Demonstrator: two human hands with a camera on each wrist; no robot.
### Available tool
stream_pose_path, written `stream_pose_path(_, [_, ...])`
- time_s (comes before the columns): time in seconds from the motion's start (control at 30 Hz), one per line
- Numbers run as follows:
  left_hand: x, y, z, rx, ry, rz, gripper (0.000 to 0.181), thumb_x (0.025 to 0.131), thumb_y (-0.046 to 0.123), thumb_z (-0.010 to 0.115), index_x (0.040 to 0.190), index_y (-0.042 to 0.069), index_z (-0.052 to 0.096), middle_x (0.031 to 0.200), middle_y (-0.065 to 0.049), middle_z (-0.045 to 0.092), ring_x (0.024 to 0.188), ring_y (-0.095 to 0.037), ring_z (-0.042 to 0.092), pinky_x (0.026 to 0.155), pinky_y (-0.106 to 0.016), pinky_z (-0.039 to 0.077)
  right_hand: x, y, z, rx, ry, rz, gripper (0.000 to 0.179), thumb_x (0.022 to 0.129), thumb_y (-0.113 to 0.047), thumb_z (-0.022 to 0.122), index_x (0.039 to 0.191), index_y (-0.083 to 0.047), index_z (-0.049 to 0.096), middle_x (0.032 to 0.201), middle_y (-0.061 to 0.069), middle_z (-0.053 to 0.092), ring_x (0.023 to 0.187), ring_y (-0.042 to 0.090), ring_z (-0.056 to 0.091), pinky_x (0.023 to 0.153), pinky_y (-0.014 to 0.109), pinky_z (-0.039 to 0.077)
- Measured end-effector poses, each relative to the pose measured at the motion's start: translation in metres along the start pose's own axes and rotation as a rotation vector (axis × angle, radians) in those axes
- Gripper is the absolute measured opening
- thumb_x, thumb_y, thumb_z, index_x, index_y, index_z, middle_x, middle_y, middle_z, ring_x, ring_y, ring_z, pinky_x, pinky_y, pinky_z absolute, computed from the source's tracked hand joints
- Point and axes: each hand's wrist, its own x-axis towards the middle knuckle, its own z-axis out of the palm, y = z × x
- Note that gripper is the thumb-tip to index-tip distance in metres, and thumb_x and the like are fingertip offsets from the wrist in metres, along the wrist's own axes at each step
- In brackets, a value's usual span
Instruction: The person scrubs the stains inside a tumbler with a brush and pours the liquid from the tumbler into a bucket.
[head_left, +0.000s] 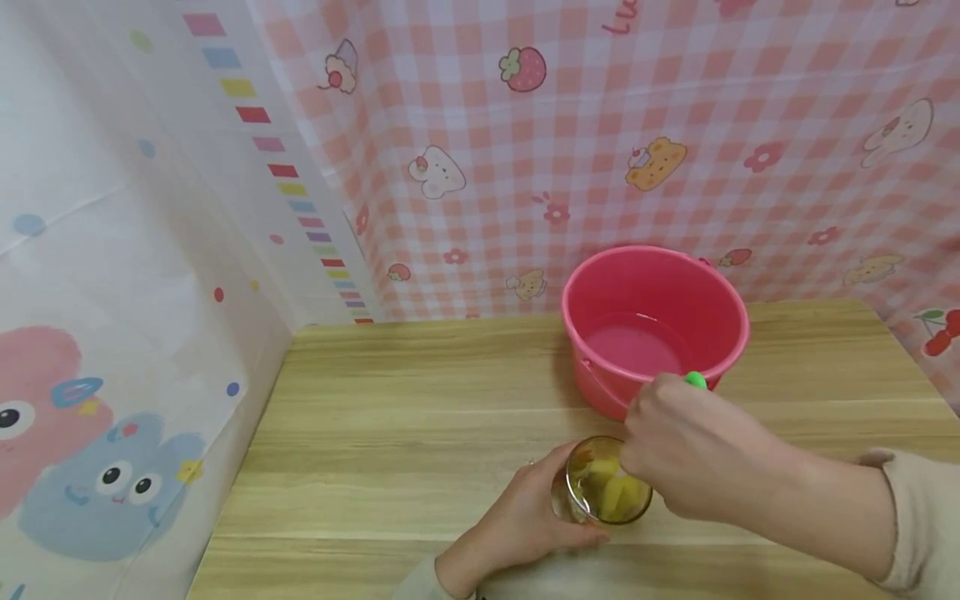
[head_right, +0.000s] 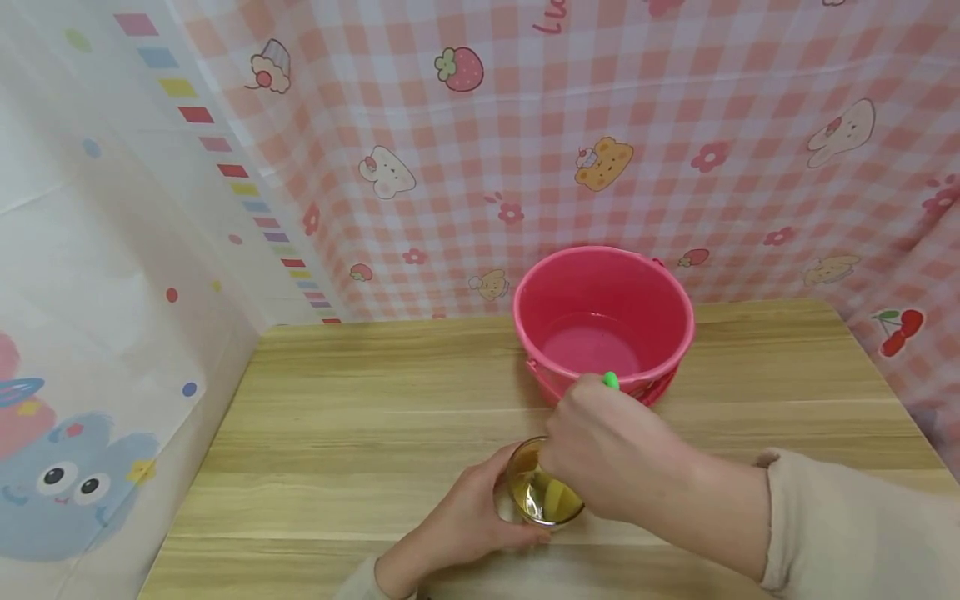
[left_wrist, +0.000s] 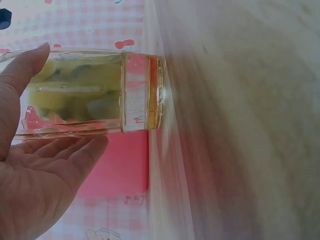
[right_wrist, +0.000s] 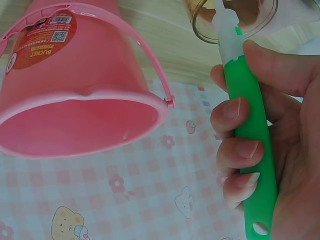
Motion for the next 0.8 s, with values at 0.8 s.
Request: stream_pose_path(0.8, [-0.001, -0.002, 0.001, -0.029, 0.001, 0.038, 0.093, 0.078, 0.019, 0.095, 0.155, 0.021, 0.043, 0.14, 0.006, 0.064, 0.124, -0.006, 0.061, 0.107, -0.028, 0.05, 0.014, -0.016, -0.03, -0.198, 0.077, -0.075, 0.035, 0.068, -0.011, 0.064, 0.053, -0.02, 0.033, 0.051, -0.001, 0.028, 0.054, 0.015, 0.022, 0.054, 0.026, 0.023])
